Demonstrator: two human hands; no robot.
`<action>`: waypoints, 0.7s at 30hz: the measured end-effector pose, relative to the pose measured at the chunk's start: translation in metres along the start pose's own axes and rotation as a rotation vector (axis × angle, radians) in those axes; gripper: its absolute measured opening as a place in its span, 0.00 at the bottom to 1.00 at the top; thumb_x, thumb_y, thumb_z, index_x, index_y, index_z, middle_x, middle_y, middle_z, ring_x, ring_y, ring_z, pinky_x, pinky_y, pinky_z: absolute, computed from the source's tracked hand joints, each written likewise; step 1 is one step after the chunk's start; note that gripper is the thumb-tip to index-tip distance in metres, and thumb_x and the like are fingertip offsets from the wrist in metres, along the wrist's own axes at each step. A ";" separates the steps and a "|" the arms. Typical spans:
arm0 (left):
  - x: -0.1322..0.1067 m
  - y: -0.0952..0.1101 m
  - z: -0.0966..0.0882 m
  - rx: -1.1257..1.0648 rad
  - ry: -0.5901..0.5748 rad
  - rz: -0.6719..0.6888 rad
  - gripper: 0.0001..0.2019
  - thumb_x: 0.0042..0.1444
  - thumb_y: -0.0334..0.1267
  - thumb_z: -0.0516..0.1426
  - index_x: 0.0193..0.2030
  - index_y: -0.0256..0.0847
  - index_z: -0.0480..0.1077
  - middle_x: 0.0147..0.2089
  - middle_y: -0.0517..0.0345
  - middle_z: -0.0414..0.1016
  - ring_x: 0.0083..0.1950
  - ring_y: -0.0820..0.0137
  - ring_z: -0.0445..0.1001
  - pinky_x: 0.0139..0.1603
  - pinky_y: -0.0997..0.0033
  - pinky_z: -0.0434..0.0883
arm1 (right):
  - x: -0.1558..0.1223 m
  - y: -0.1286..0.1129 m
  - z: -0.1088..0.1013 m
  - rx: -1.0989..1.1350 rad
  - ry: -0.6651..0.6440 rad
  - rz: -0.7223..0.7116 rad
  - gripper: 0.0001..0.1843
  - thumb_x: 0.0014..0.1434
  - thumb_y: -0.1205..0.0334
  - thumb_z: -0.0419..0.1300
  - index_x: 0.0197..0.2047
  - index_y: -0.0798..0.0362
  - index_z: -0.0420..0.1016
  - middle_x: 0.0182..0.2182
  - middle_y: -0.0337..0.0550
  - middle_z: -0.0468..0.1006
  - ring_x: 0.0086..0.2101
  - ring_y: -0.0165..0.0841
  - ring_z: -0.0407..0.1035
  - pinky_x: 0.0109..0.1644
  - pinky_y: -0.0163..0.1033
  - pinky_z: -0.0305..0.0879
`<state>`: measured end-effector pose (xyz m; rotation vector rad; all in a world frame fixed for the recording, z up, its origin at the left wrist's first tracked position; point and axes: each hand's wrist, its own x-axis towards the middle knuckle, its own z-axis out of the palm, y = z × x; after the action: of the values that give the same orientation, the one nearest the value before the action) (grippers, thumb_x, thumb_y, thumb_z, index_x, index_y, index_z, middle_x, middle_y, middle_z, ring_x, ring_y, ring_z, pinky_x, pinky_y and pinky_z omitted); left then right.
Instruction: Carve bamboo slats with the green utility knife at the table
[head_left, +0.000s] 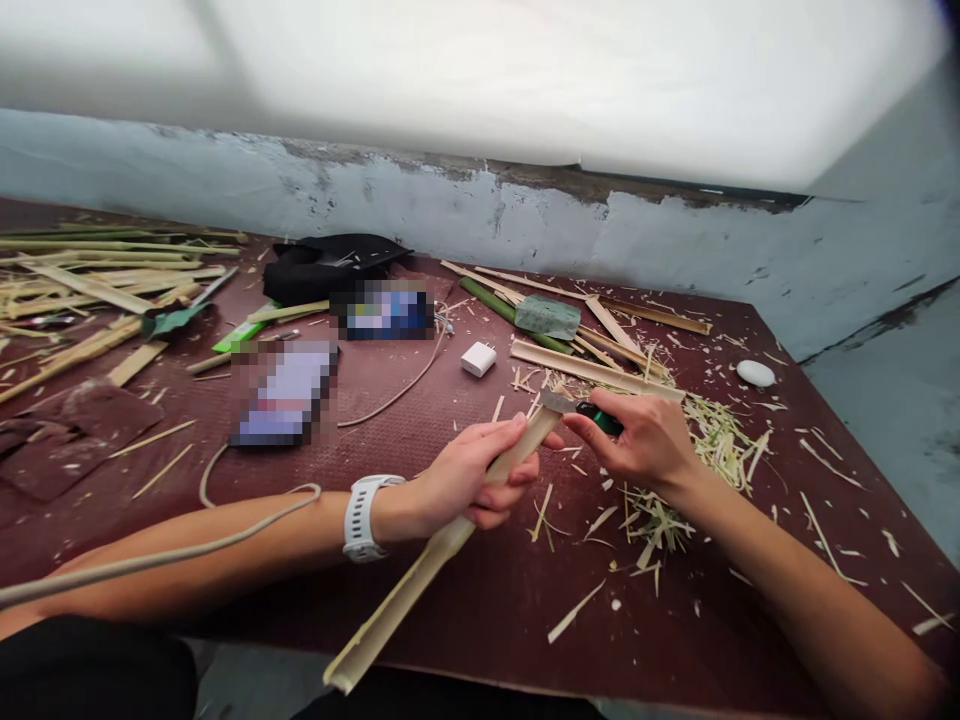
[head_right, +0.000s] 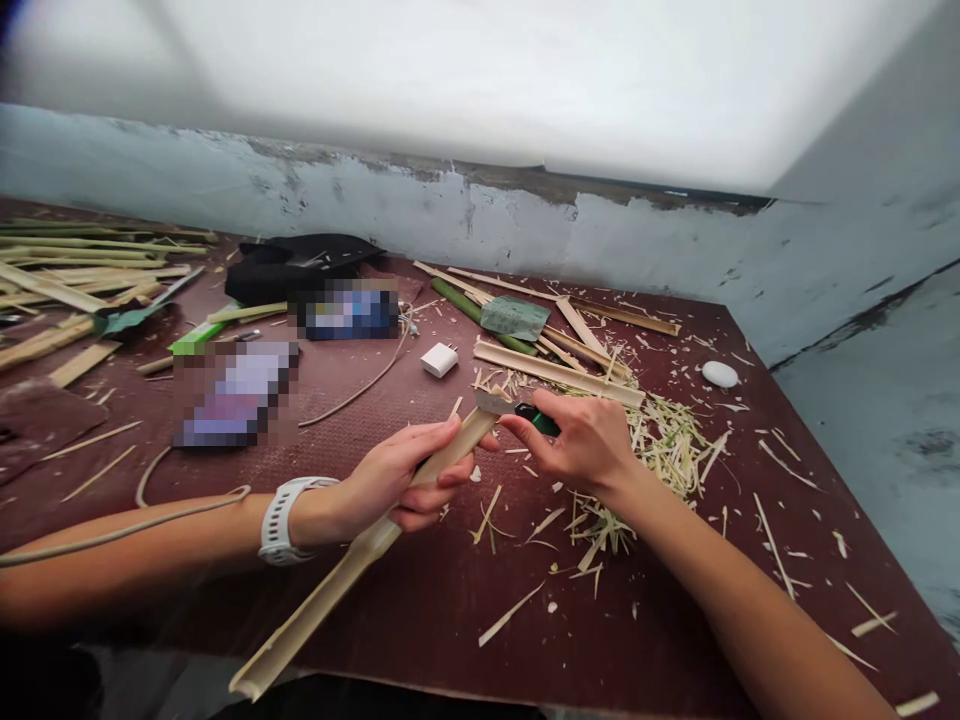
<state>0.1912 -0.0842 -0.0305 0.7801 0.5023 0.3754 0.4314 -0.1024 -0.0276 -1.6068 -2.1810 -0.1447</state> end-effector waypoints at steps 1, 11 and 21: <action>0.001 0.001 0.000 -0.002 -0.002 0.001 0.20 0.72 0.51 0.47 0.54 0.39 0.70 0.29 0.67 0.57 0.17 0.84 0.42 0.12 0.85 0.46 | 0.001 0.001 0.001 -0.002 0.002 -0.004 0.30 0.66 0.35 0.53 0.23 0.50 0.64 0.16 0.37 0.64 0.18 0.30 0.57 0.26 0.38 0.44; 0.002 0.005 0.002 0.144 0.056 0.036 0.21 0.70 0.55 0.49 0.54 0.40 0.70 0.29 0.67 0.58 0.17 0.83 0.46 0.13 0.84 0.49 | 0.006 0.011 0.002 -0.020 0.015 -0.083 0.30 0.66 0.35 0.54 0.22 0.50 0.66 0.17 0.38 0.67 0.18 0.30 0.58 0.26 0.38 0.46; 0.000 0.015 0.004 0.258 0.087 -0.018 0.20 0.71 0.56 0.49 0.50 0.42 0.69 0.30 0.68 0.57 0.17 0.84 0.47 0.12 0.84 0.50 | 0.008 0.023 0.000 -0.040 -0.002 -0.149 0.29 0.65 0.36 0.56 0.22 0.50 0.64 0.17 0.37 0.67 0.19 0.30 0.58 0.26 0.38 0.45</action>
<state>0.1907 -0.0767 -0.0172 1.0109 0.6468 0.3326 0.4509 -0.0879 -0.0286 -1.4654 -2.3124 -0.2326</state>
